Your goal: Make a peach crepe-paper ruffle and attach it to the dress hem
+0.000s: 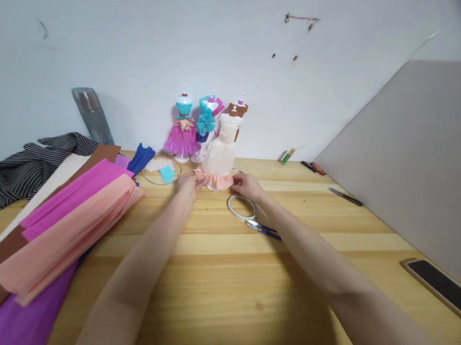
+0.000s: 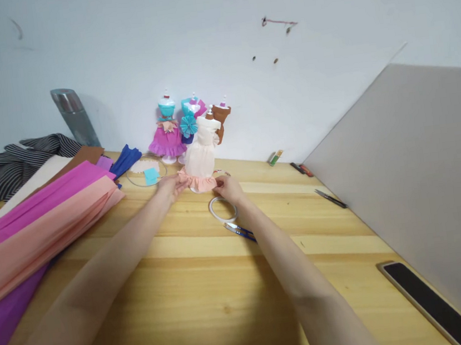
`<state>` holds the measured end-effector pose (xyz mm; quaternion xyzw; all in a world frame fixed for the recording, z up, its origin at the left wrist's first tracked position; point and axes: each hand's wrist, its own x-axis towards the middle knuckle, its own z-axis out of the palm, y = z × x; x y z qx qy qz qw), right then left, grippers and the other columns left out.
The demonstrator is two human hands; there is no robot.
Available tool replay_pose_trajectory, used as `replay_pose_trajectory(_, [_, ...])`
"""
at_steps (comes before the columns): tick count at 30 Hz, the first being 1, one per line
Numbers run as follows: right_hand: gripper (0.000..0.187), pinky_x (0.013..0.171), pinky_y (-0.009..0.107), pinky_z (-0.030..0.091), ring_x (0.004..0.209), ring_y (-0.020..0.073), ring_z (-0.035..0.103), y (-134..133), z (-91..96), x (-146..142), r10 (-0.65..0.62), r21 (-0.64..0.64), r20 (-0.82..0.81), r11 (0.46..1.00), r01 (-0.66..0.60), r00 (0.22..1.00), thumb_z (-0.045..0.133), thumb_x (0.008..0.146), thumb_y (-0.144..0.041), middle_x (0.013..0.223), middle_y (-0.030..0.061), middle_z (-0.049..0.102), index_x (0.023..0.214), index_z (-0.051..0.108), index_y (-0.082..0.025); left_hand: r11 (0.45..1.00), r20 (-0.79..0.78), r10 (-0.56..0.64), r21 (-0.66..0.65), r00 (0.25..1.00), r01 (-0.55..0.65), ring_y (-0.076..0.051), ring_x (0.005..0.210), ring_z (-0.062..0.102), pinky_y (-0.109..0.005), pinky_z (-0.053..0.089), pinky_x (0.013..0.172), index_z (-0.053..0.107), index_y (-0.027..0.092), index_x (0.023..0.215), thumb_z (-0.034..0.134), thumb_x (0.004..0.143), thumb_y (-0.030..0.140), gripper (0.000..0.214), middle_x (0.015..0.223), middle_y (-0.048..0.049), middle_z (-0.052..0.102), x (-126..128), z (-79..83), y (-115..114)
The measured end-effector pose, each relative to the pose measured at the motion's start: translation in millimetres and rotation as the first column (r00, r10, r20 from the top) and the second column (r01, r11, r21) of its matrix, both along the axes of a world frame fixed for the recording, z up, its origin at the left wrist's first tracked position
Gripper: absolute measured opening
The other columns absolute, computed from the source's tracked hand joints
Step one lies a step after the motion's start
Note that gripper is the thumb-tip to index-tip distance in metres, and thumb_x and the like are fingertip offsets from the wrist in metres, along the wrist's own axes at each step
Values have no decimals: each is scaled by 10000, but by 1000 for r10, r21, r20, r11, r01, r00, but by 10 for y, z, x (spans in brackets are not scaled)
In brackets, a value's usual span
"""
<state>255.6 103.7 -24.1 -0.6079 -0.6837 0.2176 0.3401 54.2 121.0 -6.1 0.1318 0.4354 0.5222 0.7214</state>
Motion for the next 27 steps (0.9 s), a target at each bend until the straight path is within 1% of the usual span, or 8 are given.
replay_pose_trajectory(7, [103,601,260,414,638,172,588,-175,100,29,-139,41,38,990,138,990,619,625,-150,690,42,684,705,679,-175,1000,-180,9,-13,984,-11,-208,993,593,-414,522,823,535,151,1199,547,887,326,357,1180,-100,571,-103,50,-47])
replay_pose_trajectory(13, [130,567,260,384,559,159,537,-531,225,22,-140,57,31,989,138,990,583,639,-166,581,16,624,728,678,-175,984,-373,-170,-20,912,175,-192,951,601,-391,527,799,551,143,1166,545,888,334,337,1139,-97,587,-396,161,-337])
replay_pose_trajectory(15, [139,533,251,364,526,148,511,-715,238,-23,-84,36,24,996,83,996,581,651,-186,554,0,602,742,686,-178,967,-450,-238,-24,861,255,-141,791,606,-313,530,687,586,132,1061,524,900,339,269,983,-65,623,-474,183,-525])
replay_pose_trajectory(17, [162,521,247,365,525,146,519,-898,222,-85,-21,7,10,1000,21,1000,560,678,-194,577,1,614,767,695,-184,944,-526,-286,-11,801,330,-80,505,493,-207,408,469,610,122,779,494,908,295,245,652,-11,573,-519,198,-763])
replay_pose_trajectory(20, [205,562,273,420,564,173,575,-1125,163,-184,74,-22,-3,997,-74,997,522,760,-242,618,22,653,827,710,-197,896,-628,-336,17,702,444,-61,325,281,-224,166,358,477,164,452,546,851,215,408,374,33,376,-548,225,-1169])
replay_pose_trajectory(23, [261,771,357,483,846,247,662,-1298,117,-291,169,9,23,986,-169,985,490,827,-287,906,76,730,944,715,-223,842,-716,-353,37,602,539,-57,324,266,-247,144,392,404,166,352,664,758,239,487,326,41,335,-603,263,-1525])
replay_pose_trajectory(25, [309,896,407,462,1018,268,639,-1412,109,-380,236,-3,58,972,-236,970,457,856,-286,1097,83,700,1051,691,-236,753,-869,-286,56,403,656,-63,356,287,-249,165,427,400,162,352,665,749,322,504,334,46,324,-677,280,-1690])
replay_pose_trajectory(27, [354,936,433,454,1071,269,625,-1533,105,-484,300,-53,103,954,-296,948,413,886,-299,1170,87,672,1137,652,-226,626,-983,-94,64,156,777,-93,432,389,-243,249,481,467,158,398,567,808,421,497,387,26,409,-769,281,-1797])
